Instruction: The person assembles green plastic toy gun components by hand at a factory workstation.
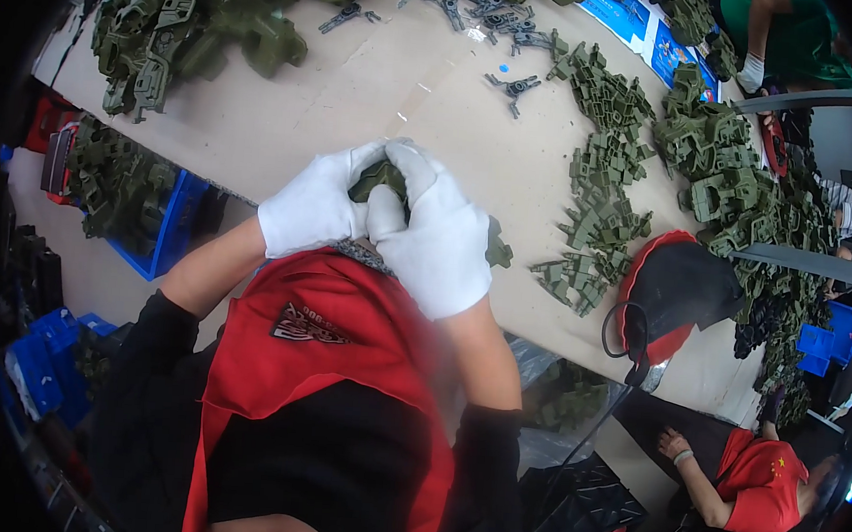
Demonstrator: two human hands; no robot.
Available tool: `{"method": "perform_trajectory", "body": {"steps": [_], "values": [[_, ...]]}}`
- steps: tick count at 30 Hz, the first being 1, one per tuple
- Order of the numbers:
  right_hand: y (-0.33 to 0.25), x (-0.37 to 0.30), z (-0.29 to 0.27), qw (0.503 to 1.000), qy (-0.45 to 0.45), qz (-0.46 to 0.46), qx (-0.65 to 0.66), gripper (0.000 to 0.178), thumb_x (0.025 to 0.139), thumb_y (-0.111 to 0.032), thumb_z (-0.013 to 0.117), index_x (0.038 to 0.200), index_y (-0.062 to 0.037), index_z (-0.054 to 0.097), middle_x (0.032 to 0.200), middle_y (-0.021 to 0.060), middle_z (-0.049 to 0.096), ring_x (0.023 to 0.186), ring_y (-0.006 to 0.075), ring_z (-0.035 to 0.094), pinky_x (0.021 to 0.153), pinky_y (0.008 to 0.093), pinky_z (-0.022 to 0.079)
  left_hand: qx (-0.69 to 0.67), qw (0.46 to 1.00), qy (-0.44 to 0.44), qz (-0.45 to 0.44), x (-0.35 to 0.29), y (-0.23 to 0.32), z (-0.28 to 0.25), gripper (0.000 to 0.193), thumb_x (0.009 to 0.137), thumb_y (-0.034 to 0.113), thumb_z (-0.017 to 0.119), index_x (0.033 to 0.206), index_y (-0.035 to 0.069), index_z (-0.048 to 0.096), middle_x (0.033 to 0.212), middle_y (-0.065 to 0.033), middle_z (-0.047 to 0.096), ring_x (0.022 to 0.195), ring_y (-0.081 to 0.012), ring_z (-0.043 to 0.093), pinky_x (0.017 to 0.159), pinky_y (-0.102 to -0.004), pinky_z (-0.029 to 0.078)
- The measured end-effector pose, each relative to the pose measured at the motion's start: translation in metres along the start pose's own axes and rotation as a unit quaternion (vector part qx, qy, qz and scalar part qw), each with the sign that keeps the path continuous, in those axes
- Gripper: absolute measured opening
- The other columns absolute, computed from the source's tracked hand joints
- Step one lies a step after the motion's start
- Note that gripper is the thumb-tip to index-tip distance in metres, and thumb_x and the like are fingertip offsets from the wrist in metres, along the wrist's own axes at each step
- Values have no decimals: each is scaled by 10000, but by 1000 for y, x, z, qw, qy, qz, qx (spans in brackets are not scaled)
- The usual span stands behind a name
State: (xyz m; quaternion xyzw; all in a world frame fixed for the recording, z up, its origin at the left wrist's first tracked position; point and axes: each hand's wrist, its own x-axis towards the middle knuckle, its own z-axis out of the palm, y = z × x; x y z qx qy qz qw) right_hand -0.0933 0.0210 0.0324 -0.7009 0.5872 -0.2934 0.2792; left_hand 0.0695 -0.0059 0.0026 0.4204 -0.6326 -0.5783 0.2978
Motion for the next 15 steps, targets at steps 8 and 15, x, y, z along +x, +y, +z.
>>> {"method": "perform_trajectory", "body": {"steps": [8, 15], "values": [[37, 1, -13, 974, -113, 72, 184, 479, 792, -109, 672, 1249, 0, 582, 1142, 195, 663, 1046, 237, 656, 890, 317, 511, 130, 988, 10, 82, -3, -3, -3, 651, 749, 164, 764, 1318, -4, 496, 1169, -179, 618, 1100, -296, 606, 960, -349, 465], [39, -3, 9, 964, -40, 158, 210, 385, 776, -84, 700, 1136, 38, 642, 1054, 171, 700, 970, 196, 674, 853, 297, 519, 142, 987, -6, 74, 1, -11, -8, 564, 751, 149, 747, 1264, 27, 547, 1159, -183, 603, 1074, -341, 599, 932, -383, 475]]}}
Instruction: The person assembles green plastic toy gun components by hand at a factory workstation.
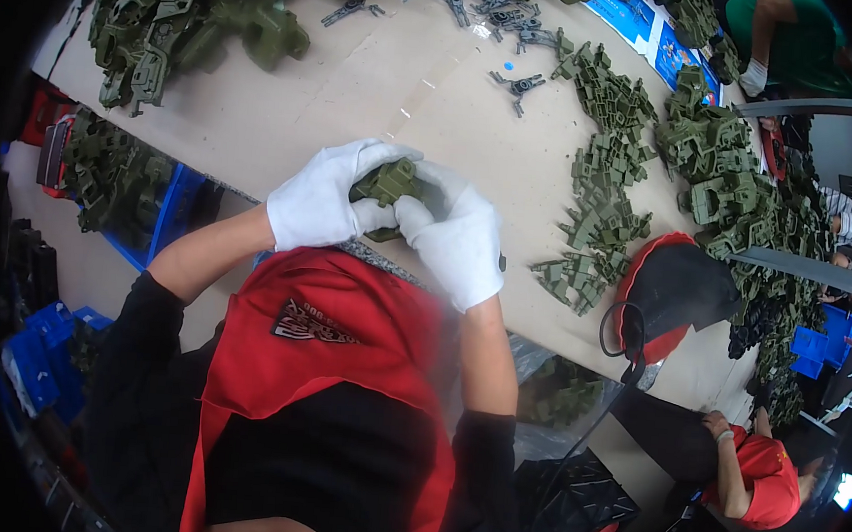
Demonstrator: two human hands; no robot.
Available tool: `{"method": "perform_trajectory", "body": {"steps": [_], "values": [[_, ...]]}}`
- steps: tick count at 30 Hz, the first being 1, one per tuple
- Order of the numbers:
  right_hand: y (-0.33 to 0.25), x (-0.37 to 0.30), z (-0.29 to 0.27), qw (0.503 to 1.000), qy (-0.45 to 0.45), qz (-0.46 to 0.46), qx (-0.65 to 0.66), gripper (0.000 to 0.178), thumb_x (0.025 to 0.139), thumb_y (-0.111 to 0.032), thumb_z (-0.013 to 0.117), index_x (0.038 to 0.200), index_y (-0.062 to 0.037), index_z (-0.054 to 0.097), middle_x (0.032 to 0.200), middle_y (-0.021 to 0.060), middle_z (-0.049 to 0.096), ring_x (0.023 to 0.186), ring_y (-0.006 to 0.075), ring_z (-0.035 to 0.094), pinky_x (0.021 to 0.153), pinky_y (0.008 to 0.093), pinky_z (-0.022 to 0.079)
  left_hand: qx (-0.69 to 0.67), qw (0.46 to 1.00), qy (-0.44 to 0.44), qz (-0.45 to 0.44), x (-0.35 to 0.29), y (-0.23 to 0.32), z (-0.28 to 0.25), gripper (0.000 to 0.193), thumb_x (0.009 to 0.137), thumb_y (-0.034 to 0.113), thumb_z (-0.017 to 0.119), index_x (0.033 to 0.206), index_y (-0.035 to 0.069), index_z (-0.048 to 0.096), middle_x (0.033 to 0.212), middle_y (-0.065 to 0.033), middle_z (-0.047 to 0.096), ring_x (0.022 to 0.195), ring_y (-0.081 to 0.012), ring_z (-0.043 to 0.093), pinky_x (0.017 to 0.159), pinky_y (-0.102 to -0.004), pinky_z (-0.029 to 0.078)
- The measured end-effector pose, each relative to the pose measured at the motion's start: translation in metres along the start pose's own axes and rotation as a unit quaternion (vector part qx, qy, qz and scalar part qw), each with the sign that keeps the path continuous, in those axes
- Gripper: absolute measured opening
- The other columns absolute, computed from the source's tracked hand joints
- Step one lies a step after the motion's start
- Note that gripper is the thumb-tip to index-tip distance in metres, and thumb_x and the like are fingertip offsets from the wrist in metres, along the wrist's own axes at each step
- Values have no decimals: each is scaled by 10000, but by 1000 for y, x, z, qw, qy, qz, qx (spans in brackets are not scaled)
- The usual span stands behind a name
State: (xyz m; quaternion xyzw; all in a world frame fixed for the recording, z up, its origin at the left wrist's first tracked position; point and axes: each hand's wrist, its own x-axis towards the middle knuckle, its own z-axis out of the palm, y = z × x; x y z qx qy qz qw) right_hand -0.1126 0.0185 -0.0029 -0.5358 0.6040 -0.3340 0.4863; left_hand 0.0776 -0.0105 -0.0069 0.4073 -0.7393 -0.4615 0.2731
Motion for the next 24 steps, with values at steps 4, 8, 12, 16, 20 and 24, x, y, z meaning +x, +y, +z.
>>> {"method": "perform_trajectory", "body": {"steps": [4, 8, 12, 16, 20, 24], "values": [[-6, 5, -26, 993, -48, -73, -84, 678, 716, -223, 770, 1301, 9, 518, 1123, 188, 664, 1039, 263, 655, 890, 362, 513, -3, 996, 5, 85, 4, 0, -7, 607, 741, 134, 728, 1307, 62, 521, 1155, -209, 606, 1086, -359, 596, 928, -406, 487], [-30, -4, -22, 937, -100, -101, -320, 972, 611, -382, 834, 1398, -32, 385, 1171, 222, 615, 1083, 368, 612, 914, 443, 496, -61, 994, 57, 73, 1, 11, -9, 654, 670, 113, 736, 1285, 40, 529, 1119, -175, 608, 1053, -345, 604, 915, -382, 483], [-14, -9, -9, 940, -49, -121, -315, 822, 625, -434, 833, 1304, -115, 497, 1061, 194, 654, 968, 404, 633, 841, 455, 520, 62, 991, -18, 117, 3, 22, -17, 720, 633, 96, 747, 1313, 61, 514, 1100, -183, 601, 1030, -366, 601, 912, -386, 486], [-16, -5, -2, 946, -32, -88, -311, 715, 650, -404, 816, 1255, -133, 548, 1025, 194, 667, 924, 405, 644, 823, 458, 525, 60, 992, -41, 106, 13, 13, -21, 708, 657, 93, 749, 1322, 62, 509, 1107, -186, 600, 1021, -365, 605, 915, -385, 488], [-24, 34, -19, 1000, 10, -6, 22, 602, 704, -224, 815, 1195, 13, 563, 1036, 147, 690, 908, 231, 671, 806, 332, 525, -89, 969, 224, 62, 44, -3, -2, 794, 745, 308, 799, 1397, 51, 425, 1306, -198, 526, 1208, -319, 528, 982, -396, 458], [-29, 45, -22, 978, 62, -5, 197, 547, 845, -219, 730, 1268, 41, 500, 1156, 101, 644, 1029, 171, 604, 886, 293, 483, -451, 859, 210, -118, 31, -2, 40, 844, 740, 368, 812, 1410, 56, 405, 1344, -174, 488, 1227, -295, 502, 986, -400, 455]]}}
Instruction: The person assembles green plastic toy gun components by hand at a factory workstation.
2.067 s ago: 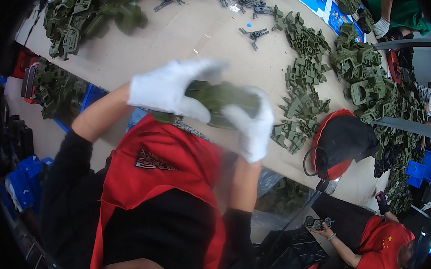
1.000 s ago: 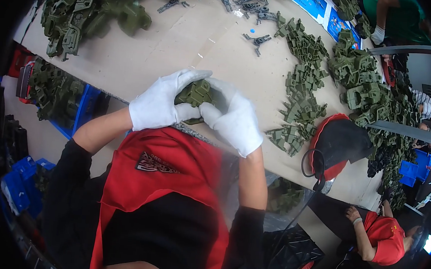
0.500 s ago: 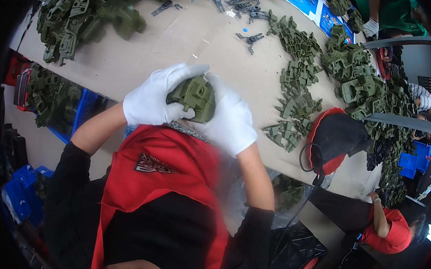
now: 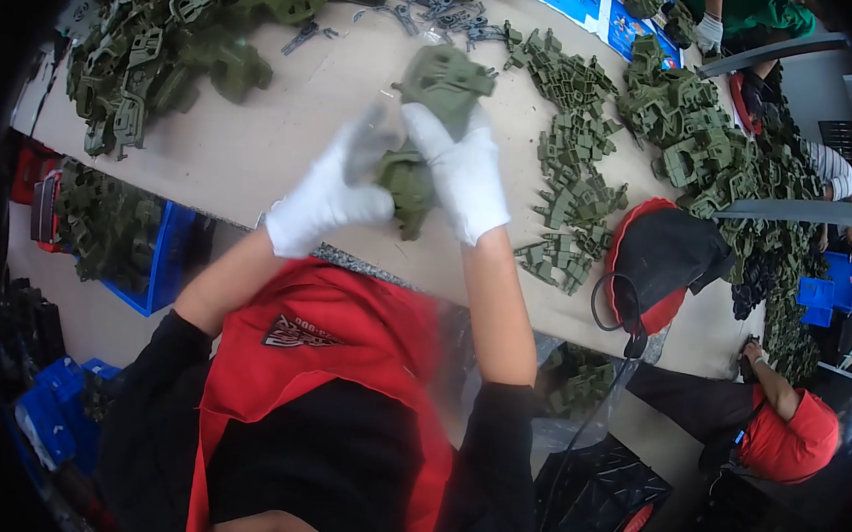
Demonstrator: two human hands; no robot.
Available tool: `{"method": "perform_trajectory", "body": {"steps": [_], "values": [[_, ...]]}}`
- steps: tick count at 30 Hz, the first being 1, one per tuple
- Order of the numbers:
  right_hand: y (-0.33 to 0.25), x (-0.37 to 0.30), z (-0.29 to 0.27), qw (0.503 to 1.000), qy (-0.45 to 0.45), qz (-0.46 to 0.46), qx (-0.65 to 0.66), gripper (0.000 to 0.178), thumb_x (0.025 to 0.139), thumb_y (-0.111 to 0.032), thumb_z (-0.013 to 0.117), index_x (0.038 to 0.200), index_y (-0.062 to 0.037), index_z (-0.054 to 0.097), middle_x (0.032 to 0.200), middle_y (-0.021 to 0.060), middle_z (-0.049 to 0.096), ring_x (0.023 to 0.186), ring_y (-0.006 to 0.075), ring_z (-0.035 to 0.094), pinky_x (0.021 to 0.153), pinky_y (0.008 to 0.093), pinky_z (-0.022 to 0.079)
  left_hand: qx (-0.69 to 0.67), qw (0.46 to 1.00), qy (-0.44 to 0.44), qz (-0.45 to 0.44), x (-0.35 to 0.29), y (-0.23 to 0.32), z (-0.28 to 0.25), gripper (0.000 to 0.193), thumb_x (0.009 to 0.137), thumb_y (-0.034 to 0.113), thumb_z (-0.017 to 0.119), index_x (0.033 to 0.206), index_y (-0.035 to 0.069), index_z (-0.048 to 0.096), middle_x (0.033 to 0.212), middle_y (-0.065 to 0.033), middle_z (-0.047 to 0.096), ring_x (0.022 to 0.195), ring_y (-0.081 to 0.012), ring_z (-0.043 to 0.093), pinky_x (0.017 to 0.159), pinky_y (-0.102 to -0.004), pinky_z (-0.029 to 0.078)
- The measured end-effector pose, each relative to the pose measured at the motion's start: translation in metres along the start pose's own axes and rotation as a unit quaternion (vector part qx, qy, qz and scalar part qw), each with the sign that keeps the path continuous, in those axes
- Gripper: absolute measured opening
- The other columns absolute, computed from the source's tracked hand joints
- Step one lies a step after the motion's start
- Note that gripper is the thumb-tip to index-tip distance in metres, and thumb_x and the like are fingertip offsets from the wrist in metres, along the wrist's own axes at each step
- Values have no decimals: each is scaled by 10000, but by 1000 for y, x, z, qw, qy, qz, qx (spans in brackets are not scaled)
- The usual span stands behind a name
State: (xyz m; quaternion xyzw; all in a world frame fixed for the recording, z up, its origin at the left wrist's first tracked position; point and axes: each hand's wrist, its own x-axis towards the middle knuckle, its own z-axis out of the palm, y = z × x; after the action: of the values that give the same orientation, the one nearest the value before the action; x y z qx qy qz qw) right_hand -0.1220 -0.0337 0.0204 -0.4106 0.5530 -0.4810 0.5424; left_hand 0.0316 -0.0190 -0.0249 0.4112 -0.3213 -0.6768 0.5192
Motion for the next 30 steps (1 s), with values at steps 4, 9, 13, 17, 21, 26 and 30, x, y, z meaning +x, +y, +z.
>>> {"method": "perform_trajectory", "body": {"steps": [4, 9, 13, 17, 21, 26, 30], "values": [[-3, -25, -21, 976, -26, -116, -181, 651, 884, -285, 666, 1403, 23, 419, 1150, 126, 639, 1080, 183, 600, 925, 289, 476, 118, 925, -265, -247, 6, 29, -5, 877, 735, 395, 814, 1422, 62, 384, 1343, -165, 502, 1224, -250, 527, 995, -379, 465], [8, -24, -34, 987, -49, -52, 147, 681, 812, -151, 704, 1409, 0, 413, 1278, 175, 564, 1216, 257, 533, 970, 365, 469, -299, 826, -421, -226, -5, -10, -40, 1187, 722, 770, 597, 1492, -30, 178, 1300, -250, 528, 954, -436, 634, 732, -525, 575], [35, -10, -35, 946, -167, -73, 268, 655, 747, -64, 720, 1352, -34, 469, 1269, 127, 572, 1171, 279, 562, 989, 398, 461, -230, 882, -364, -191, -24, -25, -43, 1129, 787, 748, 553, 1490, -49, 171, 1343, -232, 507, 1070, -404, 602, 843, -517, 532], [18, -17, -45, 953, -98, -39, 284, 662, 706, -88, 786, 1299, -24, 498, 1223, 116, 602, 1114, 249, 589, 963, 369, 483, -22, 965, -235, -112, 1, 21, -41, 940, 792, 473, 738, 1466, -24, 311, 1354, -156, 532, 1177, -236, 551, 980, -354, 461], [8, -27, -29, 992, -47, -64, 101, 640, 667, -74, 812, 1231, 9, 520, 1135, 111, 638, 1014, 203, 624, 896, 339, 513, 422, 865, -270, -10, 6, 53, -3, 961, 663, 324, 834, 1430, -18, 368, 1210, -187, 627, 1071, -251, 625, 929, -341, 485], [9, -33, -13, 982, 12, -167, -85, 663, 654, -146, 841, 1216, -10, 518, 1061, 82, 644, 972, 153, 622, 889, 307, 501, 357, 906, -223, 49, 6, 21, 3, 700, 712, 185, 783, 1326, 42, 478, 1175, -155, 647, 1067, -230, 636, 906, -339, 498], [-2, -39, -22, 971, 22, -152, -184, 700, 614, -200, 840, 1206, -11, 517, 1031, 118, 642, 958, 171, 621, 869, 323, 500, 407, 882, -221, 86, 2, 21, 15, 614, 727, 147, 769, 1277, 45, 517, 1078, -143, 682, 997, -232, 669, 856, -336, 517]]}}
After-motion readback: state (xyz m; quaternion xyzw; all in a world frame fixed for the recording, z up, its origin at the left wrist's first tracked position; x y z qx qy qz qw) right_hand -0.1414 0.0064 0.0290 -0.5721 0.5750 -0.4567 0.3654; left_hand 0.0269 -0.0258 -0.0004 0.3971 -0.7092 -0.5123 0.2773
